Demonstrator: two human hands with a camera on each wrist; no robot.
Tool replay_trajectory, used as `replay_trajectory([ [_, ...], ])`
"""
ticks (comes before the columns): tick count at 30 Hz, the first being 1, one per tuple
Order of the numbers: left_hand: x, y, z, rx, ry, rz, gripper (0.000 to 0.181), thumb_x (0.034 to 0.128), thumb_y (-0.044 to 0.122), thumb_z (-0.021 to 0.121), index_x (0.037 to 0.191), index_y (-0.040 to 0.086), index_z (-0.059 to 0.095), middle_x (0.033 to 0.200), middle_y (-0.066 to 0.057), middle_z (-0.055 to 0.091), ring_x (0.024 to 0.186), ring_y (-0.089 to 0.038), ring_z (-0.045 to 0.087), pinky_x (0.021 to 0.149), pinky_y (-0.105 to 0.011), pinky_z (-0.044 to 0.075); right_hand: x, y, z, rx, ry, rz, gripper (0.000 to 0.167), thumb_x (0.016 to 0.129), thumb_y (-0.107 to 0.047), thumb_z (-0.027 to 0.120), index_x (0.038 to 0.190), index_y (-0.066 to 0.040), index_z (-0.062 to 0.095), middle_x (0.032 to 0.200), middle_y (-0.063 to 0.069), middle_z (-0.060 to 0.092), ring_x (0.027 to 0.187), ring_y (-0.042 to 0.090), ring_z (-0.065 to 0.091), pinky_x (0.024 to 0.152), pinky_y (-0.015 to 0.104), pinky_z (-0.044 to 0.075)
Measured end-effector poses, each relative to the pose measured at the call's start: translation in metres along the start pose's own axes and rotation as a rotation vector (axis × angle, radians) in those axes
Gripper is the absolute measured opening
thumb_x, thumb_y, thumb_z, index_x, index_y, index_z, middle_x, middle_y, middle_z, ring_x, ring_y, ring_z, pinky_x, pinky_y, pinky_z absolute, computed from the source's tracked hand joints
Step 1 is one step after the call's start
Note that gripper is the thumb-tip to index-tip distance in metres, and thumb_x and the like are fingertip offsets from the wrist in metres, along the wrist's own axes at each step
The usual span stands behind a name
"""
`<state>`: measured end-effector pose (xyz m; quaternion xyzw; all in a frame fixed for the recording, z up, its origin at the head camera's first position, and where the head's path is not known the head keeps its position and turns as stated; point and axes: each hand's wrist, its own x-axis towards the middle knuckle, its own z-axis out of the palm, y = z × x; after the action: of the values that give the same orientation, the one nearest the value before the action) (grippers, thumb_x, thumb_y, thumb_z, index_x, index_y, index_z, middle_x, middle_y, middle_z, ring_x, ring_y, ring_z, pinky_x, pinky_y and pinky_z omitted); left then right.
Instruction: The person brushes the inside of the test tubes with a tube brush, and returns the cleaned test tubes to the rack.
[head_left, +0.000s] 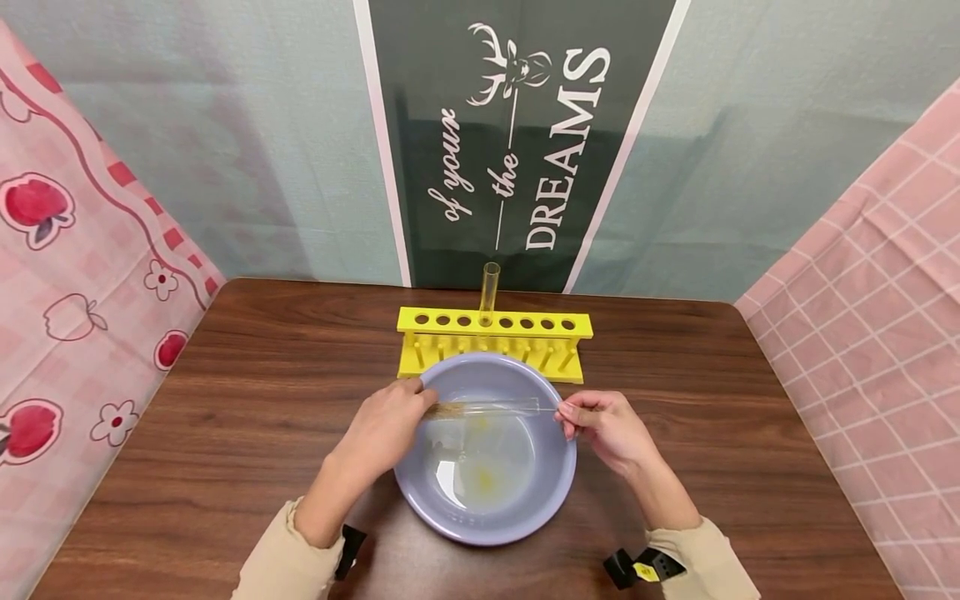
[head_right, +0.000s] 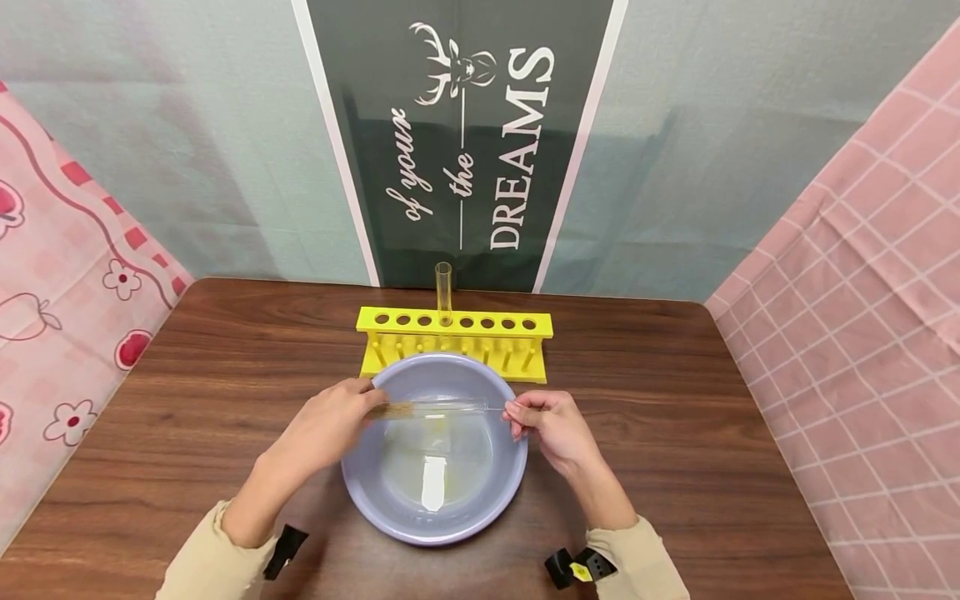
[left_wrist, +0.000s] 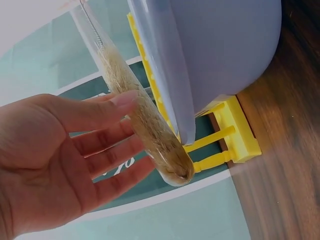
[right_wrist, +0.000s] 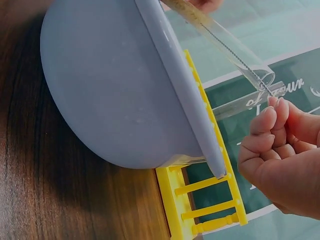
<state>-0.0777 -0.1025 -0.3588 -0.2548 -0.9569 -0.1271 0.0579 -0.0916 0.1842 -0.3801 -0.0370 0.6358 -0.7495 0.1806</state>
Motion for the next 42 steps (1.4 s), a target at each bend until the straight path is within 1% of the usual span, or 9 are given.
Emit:
replay_trajectory([
  [6, 0.001, -0.005, 0.002, -0.052, -0.066, 0.002, 0.014, 0.0780, -0.003, 0.064, 0.088, 0.007, 0.065, 0.079, -0.006, 0.058, 0.075, -0.025, 0.059, 0.061, -0.036, 0.048, -0.001, -0.002, -0.003, 0.001, 0.001, -0.006, 0.021, 0.086, 0.006, 0.054, 0.073, -0.005, 0.068, 0.066, 0.004, 0.062, 0.057, 0.012, 0.055, 0.058, 0.024, 0.047],
  [9, 0.002, -0.008, 0.003, -0.076, -0.078, 0.006, 0.014, 0.0786, -0.003, 0.064, 0.087, 0.007, 0.065, 0.077, -0.005, 0.058, 0.072, -0.024, 0.059, 0.059, -0.035, 0.047, -0.001, -0.003, -0.003, -0.029, 0.020, 0.007, 0.014, 0.086, 0.004, 0.055, 0.076, 0.006, 0.065, 0.066, 0.006, 0.061, 0.057, 0.013, 0.055, 0.058, 0.025, 0.046],
  [13, 0.003, -0.009, 0.005, -0.069, -0.062, 0.019, 0.012, 0.0795, -0.003, 0.063, 0.085, 0.007, 0.064, 0.074, -0.004, 0.057, 0.071, -0.023, 0.059, 0.057, -0.034, 0.047, 0.002, -0.007, -0.004, -0.196, 0.062, 0.017, 0.019, 0.086, 0.001, 0.057, 0.084, 0.019, 0.058, 0.062, 0.008, 0.058, 0.056, 0.013, 0.053, 0.057, 0.027, 0.047],
  [18, 0.004, -0.010, 0.004, -0.041, -0.031, 0.023, 0.009, 0.0798, -0.001, 0.064, 0.084, 0.007, 0.064, 0.075, -0.005, 0.057, 0.070, -0.024, 0.058, 0.056, -0.035, 0.046, 0.006, -0.014, -0.005, -0.430, 0.086, 0.030, 0.021, 0.086, -0.005, 0.058, 0.084, 0.016, 0.060, 0.059, 0.008, 0.052, 0.057, 0.017, 0.050, 0.060, 0.032, 0.047],
  [24, 0.005, -0.010, 0.001, -0.026, -0.011, 0.014, 0.012, 0.0761, -0.003, 0.067, 0.084, 0.006, 0.065, 0.075, -0.006, 0.055, 0.072, -0.023, 0.057, 0.057, -0.035, 0.045, 0.010, -0.019, -0.007, -0.498, 0.077, 0.055, 0.021, 0.087, -0.006, 0.057, 0.085, 0.014, 0.061, 0.059, 0.008, 0.052, 0.057, 0.018, 0.049, 0.059, 0.031, 0.045],
  [31, 0.008, -0.011, 0.002, -0.021, 0.000, 0.029, 0.011, 0.0753, -0.003, 0.068, 0.081, 0.005, 0.062, 0.072, -0.006, 0.053, 0.069, -0.023, 0.055, 0.056, -0.034, 0.044, 0.014, -0.019, -0.005, -0.435, 0.087, 0.068, 0.024, 0.087, -0.005, 0.057, 0.081, 0.019, 0.056, 0.054, 0.007, 0.048, 0.050, 0.015, 0.044, 0.052, 0.027, 0.040],
  [35, 0.009, -0.010, 0.002, 0.004, 0.038, 0.038, 0.010, 0.0756, -0.002, 0.068, 0.079, 0.005, 0.061, 0.070, -0.005, 0.052, 0.068, -0.024, 0.055, 0.054, -0.035, 0.044, 0.015, -0.019, -0.004, -0.277, 0.104, 0.122, 0.021, 0.087, -0.001, 0.055, 0.078, 0.018, 0.057, 0.057, 0.007, 0.052, 0.047, 0.013, 0.042, 0.047, 0.024, 0.036],
  [38, 0.010, -0.009, 0.001, 0.035, 0.081, 0.038, 0.009, 0.0765, 0.000, 0.067, 0.078, 0.006, 0.061, 0.070, -0.005, 0.051, 0.068, -0.024, 0.055, 0.051, -0.036, 0.044, 0.016, -0.019, -0.005, -0.124, 0.093, 0.182, 0.019, 0.087, 0.001, 0.053, 0.072, 0.010, 0.061, 0.059, 0.006, 0.055, 0.044, 0.011, 0.039, 0.045, 0.021, 0.033],
  [42, 0.010, -0.010, 0.001, 0.073, 0.142, 0.048, 0.009, 0.0763, -0.001, 0.067, 0.079, 0.007, 0.062, 0.070, -0.005, 0.051, 0.067, -0.024, 0.054, 0.049, -0.036, 0.043, 0.016, -0.018, -0.008, 0.029, 0.046, 0.227, 0.028, 0.087, 0.005, 0.049, 0.064, -0.001, 0.062, 0.057, 0.003, 0.054, 0.042, 0.008, 0.034, 0.044, 0.020, 0.030],
])
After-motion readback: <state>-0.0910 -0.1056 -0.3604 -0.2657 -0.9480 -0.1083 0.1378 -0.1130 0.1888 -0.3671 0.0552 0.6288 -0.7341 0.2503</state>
